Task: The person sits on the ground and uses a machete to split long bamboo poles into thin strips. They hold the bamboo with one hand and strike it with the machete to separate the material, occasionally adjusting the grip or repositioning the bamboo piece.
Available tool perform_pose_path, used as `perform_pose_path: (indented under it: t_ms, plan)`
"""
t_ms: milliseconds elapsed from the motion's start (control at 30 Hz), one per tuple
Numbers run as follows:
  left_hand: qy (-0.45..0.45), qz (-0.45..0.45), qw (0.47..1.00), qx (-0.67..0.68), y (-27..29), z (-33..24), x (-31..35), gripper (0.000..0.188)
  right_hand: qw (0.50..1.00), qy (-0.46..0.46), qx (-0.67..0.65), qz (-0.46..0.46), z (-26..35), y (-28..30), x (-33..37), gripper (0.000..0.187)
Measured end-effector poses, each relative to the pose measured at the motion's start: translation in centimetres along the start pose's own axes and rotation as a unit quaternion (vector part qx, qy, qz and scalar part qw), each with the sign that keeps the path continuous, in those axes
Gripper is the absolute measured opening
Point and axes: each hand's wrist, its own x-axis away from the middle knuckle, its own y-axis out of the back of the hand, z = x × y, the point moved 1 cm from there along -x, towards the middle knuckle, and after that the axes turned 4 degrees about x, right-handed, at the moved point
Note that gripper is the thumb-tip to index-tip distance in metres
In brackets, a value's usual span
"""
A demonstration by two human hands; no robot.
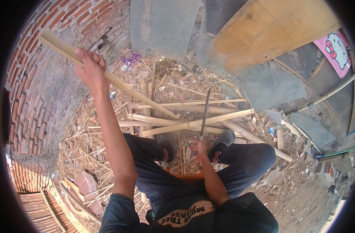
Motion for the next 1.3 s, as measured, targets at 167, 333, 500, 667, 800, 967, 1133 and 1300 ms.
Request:
perform_pose_path:
  t_ms: [167, 333, 500, 667, 800, 967, 1133, 1300]
  plan:
    - [-0.001, 0.034, 0.999, -0.007, -1.0, 4.7, 2.2, 0.060, 0.988, 0.027, 0.141, -0.061, 0.6, -0.2, 0.3, 0.008]
    - [0.019, 0.045, 0.999, -0.004, -1.3, 5.9, 3.3, 0.061, 0.883, 0.061, 0.448, -0.125, 3.3, -1.3, 2.9, 0.029]
    - [0.031, 0.069, 0.997, 0.002, -1.5, 5.3, 3.9, 0.059, 0.821, 0.141, 0.535, -0.140, 4.9, -0.7, 2.9, 0.034]
    - [0.055, 0.047, 0.997, 0.022, -0.6, 4.4, 4.6, 0.055, 0.853, 0.019, 0.521, 0.007, 7.7, -0.9, 4.1, 0.036]
    - [0.036, 0.046, 0.998, 0.009, -0.1, 4.1, 4.8, 0.055, 0.903, -0.077, 0.418, 0.056, 8.1, -1.2, 4.9, 0.030]
    - [0.029, 0.051, 0.998, 0.015, -1.3, 3.8, 4.7, 0.055, 0.940, -0.092, 0.323, 0.057, 5.7, 0.2, -1.2, 0.022]
    - [0.035, 0.043, 0.998, 0.011, 0.8, 4.0, 4.4, 0.055, 0.930, -0.092, 0.350, 0.063, 7.4, -3.7, -1.4, 0.020]
    - [0.053, 0.038, 0.997, 0.041, 0.3, 4.0, 4.2, 0.056, 0.965, -0.066, 0.248, 0.057, 5.1, -1.1, -4.9, 0.017]
